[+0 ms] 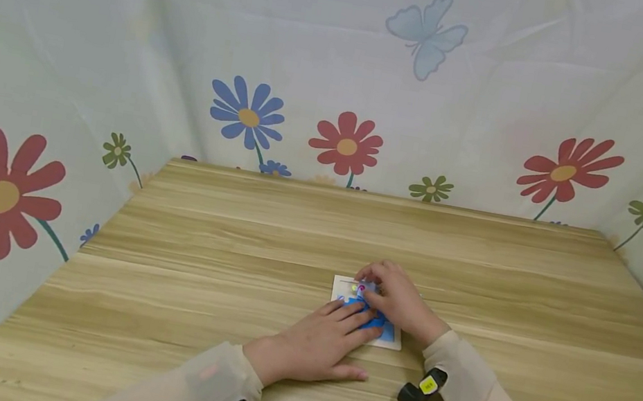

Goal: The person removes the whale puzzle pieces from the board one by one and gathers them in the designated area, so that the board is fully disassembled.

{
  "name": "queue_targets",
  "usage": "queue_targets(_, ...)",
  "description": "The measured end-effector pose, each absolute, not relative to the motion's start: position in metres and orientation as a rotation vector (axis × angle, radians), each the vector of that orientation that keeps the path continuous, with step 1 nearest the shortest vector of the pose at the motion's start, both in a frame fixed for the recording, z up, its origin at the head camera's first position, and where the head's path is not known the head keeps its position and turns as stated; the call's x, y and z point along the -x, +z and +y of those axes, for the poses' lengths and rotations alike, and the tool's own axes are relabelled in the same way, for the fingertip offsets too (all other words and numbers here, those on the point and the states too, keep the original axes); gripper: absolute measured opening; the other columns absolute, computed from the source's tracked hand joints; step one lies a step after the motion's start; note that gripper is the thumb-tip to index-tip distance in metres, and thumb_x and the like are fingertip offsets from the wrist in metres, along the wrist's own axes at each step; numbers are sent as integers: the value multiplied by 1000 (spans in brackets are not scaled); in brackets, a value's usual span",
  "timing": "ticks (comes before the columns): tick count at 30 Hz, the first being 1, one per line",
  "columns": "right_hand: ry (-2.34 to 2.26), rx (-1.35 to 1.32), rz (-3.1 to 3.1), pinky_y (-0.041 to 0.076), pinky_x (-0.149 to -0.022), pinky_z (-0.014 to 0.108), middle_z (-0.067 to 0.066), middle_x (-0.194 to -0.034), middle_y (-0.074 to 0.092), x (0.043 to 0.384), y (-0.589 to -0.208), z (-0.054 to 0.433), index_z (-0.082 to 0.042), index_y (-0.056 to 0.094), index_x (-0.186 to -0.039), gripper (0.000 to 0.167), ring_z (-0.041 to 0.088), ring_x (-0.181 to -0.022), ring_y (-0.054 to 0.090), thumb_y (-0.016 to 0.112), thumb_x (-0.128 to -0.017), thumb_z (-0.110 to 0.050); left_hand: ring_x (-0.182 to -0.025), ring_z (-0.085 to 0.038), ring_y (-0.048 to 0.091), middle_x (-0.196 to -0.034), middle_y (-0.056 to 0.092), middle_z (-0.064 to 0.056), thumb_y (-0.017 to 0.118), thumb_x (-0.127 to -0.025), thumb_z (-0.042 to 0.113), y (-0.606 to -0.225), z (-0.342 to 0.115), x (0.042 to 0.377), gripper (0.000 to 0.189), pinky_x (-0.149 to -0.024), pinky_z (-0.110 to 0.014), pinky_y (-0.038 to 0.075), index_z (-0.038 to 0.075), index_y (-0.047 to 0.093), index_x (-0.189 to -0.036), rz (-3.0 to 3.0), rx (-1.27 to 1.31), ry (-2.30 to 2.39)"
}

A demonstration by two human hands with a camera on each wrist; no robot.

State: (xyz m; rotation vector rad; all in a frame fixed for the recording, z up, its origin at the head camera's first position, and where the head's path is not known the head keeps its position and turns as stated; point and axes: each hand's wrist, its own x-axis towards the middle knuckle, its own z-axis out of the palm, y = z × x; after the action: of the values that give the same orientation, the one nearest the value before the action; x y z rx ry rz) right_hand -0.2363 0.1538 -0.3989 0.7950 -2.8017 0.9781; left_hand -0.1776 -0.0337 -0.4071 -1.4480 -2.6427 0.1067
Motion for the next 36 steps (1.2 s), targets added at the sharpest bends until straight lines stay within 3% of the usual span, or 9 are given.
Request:
queue_targets(6, 1006, -797, -2763, 50, -85, 40, 6, -97, 60, 237, -396, 153, -8, 67, -104, 15, 20, -93, 55, 63, -89, -8, -145, -22, 32, -155, 36, -5, 36, -95, 63, -406, -35, 178, 69, -115, -45, 32, 21, 35, -149, -2635, 1442, 123)
queue_targets(21, 1096, -819, -2737, 46, -72, 24, 3, -89, 62, 241, -394, 154, -10, 69, -92, 6, 11, -82, 54, 64, -90, -8, -144, -22, 33, -154, 37, -5, 36, -95, 64, -407, -35, 177, 68, -114, -45, 33, 22, 36, -149, -2639, 1430, 118)
queue_targets(36, 1121, -805, -2771, 46, -70, 22, 5, -89, 64, 240, -377, 165, -6, 70, -94, 8, 11, -79, 53, 63, -91, -7, -145, -22, 32, -156, 35, -4, 34, -96, 64, -407, -34, 177, 68, -115, -45, 32, 23, 35, -150, -2648, 1444, 96)
